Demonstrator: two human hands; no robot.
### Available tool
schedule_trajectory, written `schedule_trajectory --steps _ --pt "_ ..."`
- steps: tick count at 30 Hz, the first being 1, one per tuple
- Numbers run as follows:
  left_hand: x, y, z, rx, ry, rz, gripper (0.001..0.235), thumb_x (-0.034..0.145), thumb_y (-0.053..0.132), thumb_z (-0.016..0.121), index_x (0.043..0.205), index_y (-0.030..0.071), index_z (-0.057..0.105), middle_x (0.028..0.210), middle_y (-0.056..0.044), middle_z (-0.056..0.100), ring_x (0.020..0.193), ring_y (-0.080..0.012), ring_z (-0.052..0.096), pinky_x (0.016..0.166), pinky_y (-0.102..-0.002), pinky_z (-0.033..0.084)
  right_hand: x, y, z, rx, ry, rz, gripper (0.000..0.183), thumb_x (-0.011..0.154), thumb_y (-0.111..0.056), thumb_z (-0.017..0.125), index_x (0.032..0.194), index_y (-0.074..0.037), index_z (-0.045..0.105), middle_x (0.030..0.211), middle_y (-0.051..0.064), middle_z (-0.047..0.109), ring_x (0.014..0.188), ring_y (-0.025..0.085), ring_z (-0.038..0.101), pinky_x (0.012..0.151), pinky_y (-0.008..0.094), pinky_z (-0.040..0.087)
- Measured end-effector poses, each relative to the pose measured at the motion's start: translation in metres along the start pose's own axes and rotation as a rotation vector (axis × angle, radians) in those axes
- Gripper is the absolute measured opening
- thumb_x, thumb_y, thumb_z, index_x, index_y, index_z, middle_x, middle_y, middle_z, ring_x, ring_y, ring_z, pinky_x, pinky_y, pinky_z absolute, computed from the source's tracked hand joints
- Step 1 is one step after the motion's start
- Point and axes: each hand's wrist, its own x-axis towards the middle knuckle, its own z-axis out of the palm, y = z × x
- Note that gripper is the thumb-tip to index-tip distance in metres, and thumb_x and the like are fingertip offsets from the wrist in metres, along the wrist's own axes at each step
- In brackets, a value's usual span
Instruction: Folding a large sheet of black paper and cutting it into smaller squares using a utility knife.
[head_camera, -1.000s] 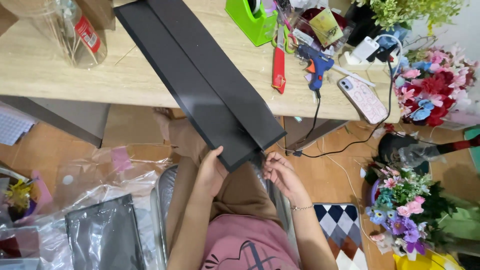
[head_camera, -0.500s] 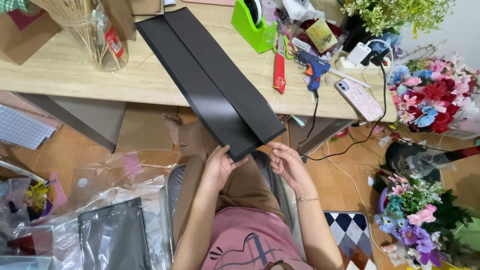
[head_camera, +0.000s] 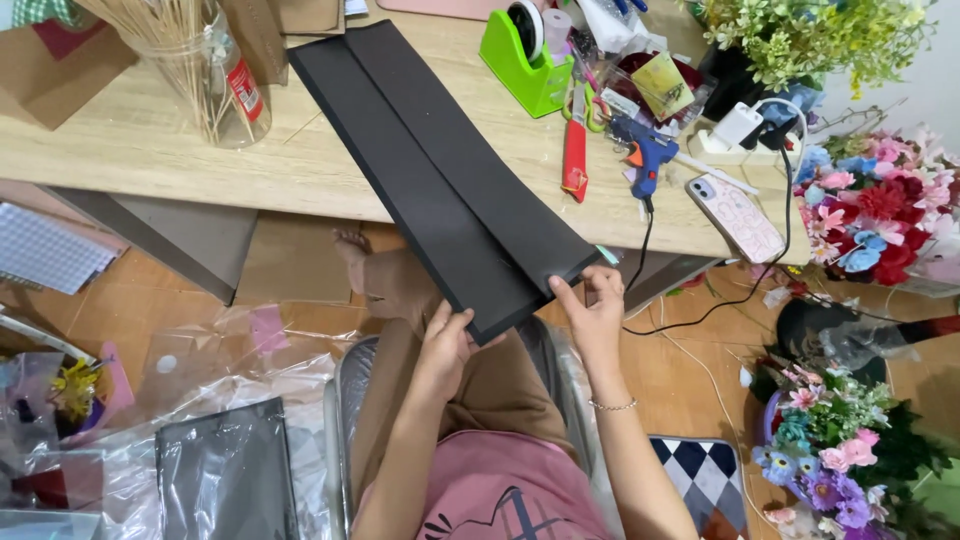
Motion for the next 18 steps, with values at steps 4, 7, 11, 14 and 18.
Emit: schedule_trajectory --steps 4,7,11,14,18 --pt "-0.008 0.009 0.008 0.054 0.000 0.037 0.056 0.102 0.011 0.045 0.157 0.011 0.034 0.137 -0.025 0.062 0.118 -0.0395 0.065 0.096 -0.058 0.054 -0.011 -0.017 0.016 -0.201 0.037 -0.115 0.035 0.083 -0.030 0.087 0.091 -0.010 0.059 0.120 0.004 0.051 0.116 0.028 0.043 0.098 0.046 0.027" --pt "-0.015 0.016 0.017 0.179 0.017 0.049 0.059 0.102 0.015 0.046 0.159 0.017 0.031 0.141 -0.019 0.062 0.118 -0.0309 0.067 0.100 -0.051 0.054 -0.015 -0.029 0.025 -0.287 0.076 -0.328 0.032 0.089 -0.019 0.081 0.081 -0.009 0.051 0.120 0.007 0.059 0.130 0.030 0.047 0.112 0.056 0.016" --pt "-0.006 0.004 0.005 0.235 0.001 0.076 0.059 0.102 0.014 0.047 0.160 0.015 0.033 0.145 -0.019 0.058 0.123 -0.0330 0.064 0.100 -0.051 0.054 -0.018 -0.043 0.032 -0.269 -0.019 -0.588 0.018 0.089 -0.002 0.071 0.083 -0.009 0.056 0.125 0.007 0.070 0.133 0.029 0.056 0.120 0.053 0.008" --pt "0.001 -0.004 -0.002 0.249 -0.003 0.091 0.059 0.102 0.013 0.047 0.159 0.015 0.035 0.149 -0.017 0.054 0.126 -0.0322 0.061 0.100 -0.050 0.053 -0.018 -0.047 0.034 -0.230 -0.136 -0.665 0.012 0.083 0.002 0.067 0.086 -0.009 0.061 0.126 0.009 0.072 0.131 0.028 0.059 0.123 0.055 0.006" --pt "0.000 -0.004 -0.002 0.240 0.000 0.117 0.059 0.101 0.013 0.048 0.159 0.014 0.036 0.152 -0.016 0.051 0.130 -0.0313 0.059 0.101 -0.051 0.052 -0.018 -0.046 0.035 -0.177 -0.290 -0.732 0.017 0.076 0.006 0.063 0.086 -0.008 0.065 0.122 0.011 0.074 0.125 0.029 0.064 0.124 0.059 0.009"
